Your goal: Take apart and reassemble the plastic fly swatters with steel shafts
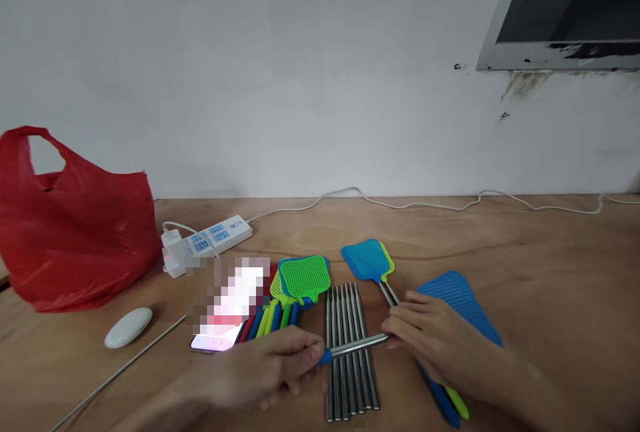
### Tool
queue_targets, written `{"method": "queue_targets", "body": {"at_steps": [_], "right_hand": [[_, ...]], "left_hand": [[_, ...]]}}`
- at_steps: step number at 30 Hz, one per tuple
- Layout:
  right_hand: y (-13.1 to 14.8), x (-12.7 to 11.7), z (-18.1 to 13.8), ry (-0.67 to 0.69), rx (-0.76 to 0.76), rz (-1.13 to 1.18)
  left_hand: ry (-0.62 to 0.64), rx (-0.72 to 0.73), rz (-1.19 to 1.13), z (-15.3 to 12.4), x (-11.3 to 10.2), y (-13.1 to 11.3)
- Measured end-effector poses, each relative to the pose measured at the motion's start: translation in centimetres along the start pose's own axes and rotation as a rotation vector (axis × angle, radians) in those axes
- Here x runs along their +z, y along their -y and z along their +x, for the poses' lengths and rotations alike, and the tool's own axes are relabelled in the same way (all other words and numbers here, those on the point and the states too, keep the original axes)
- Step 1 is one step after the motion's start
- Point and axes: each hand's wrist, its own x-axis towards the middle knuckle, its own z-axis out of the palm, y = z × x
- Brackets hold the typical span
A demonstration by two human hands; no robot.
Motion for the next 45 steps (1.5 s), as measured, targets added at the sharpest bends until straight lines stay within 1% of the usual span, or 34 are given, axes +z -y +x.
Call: {"method": "queue_targets", "body": {"at_steps": [1, 2, 3, 4, 6, 7, 8, 10, 12, 14, 17, 19, 21, 23, 25, 28, 29, 30, 32, 34, 38, 40, 42, 45], "right_hand": [[-0.6, -0.1, -0.6, -0.043, 0.018, -0.014], [-1.1, -0.2, -1.2, -0.095, 0.037, -0.035], [-1.6, -0.2, -1.8, -0.123, 0.061, -0.054], [-2.0, -0.2, -2.3, -0.145, 0.078, -0.069], [-2.4, -0.3, -3.0, -0.177, 0.090, -0.091], [-2.4, -0.4, -3.1, -0.193, 0.082, -0.096], [-2.4, -0.6, -3.2, -0.213, 0.066, -0.099], [-2.2, -0.9, -3.2, -0.261, 0.022, -0.098], [-2.1, -1.1, -3.4, -0.315, -0.008, -0.105], [-2.2, -1.2, -3.7, -0.331, 0.008, -0.138], [-2.5, -0.8, -4.2, -0.336, 0.021, -0.169], [-2.4, -0.4, -4.2, -0.375, 0.042, -0.111], [-1.9, 0.1, -3.8, -0.427, 0.124, 0.021], [-1.2, 0.4, -3.3, -0.452, 0.264, 0.238], [-0.6, 0.6, -2.6, -0.472, 0.443, 0.575], [-0.2, 0.6, -1.4, -0.502, 0.709, 1.167], [-0.1, 0.6, -0.9, -0.509, 0.780, 1.311], [-0.1, 0.4, -0.5, -0.516, 0.848, 1.400], [0.1, 0.0, 0.5, -0.455, 0.953, 1.458], [0.2, -0.3, 1.1, -0.332, 1.005, 1.465], [0.5, -0.2, 1.3, -0.101, 1.035, 1.470], [0.6, -0.2, 1.2, 0.001, 1.029, 1.488], [0.7, -0.4, 1.1, 0.086, 1.000, 1.526], [0.9, -1.1, 1.4, 0.208, 0.957, 1.581]], "left_hand": [[0.005, -0.056, -0.058, -0.2, -0.7, 0.3], [-0.017, -0.073, -0.081, -0.3, -1.4, 0.7], [-0.101, -0.049, -0.062, -0.4, -2.0, 1.2], [-0.263, 0.006, -0.003, -0.5, -2.4, 1.7], [-0.476, 0.110, 0.267, -0.4, -2.7, 2.3], [-0.572, 0.124, 0.421, -0.2, -2.7, 2.4], [-0.644, 0.105, 0.568, 0.0, -2.6, 2.4], [-0.746, 0.001, 0.785, 0.5, -2.4, 2.1], [-0.765, -0.104, 0.915, 1.0, -2.2, 1.8], [-0.752, -0.170, 1.000, 1.4, -2.2, 1.7], [-0.750, -0.232, 1.047, 1.6, -2.2, 1.9], [-0.747, -0.241, 1.036, 1.6, -2.3, 2.2], [-0.750, -0.238, 1.027, 1.5, -2.2, 2.5], [-0.756, -0.233, 1.028, 1.5, -2.2, 2.6], [-0.768, -0.229, 1.028, 1.5, -2.1, 2.6], [-0.766, -0.220, 1.013, 1.4, -2.2, 2.1], [-0.762, -0.219, 1.006, 1.4, -2.2, 1.9], [-0.755, -0.213, 0.999, 1.3, -2.3, 1.7], [-0.742, -0.170, 0.978, 1.2, -2.4, 1.3], [-0.751, -0.078, 0.945, 1.1, -2.5, 1.2], [-0.871, 0.171, 0.814, 1.0, -2.3, 1.6], [-0.905, 0.300, 0.747, 1.1, -2.1, 1.8], [-0.877, 0.425, 0.692, 1.2, -1.9, 1.9], [-0.788, 0.600, 0.605, 1.2, -1.6, 1.7]]}}
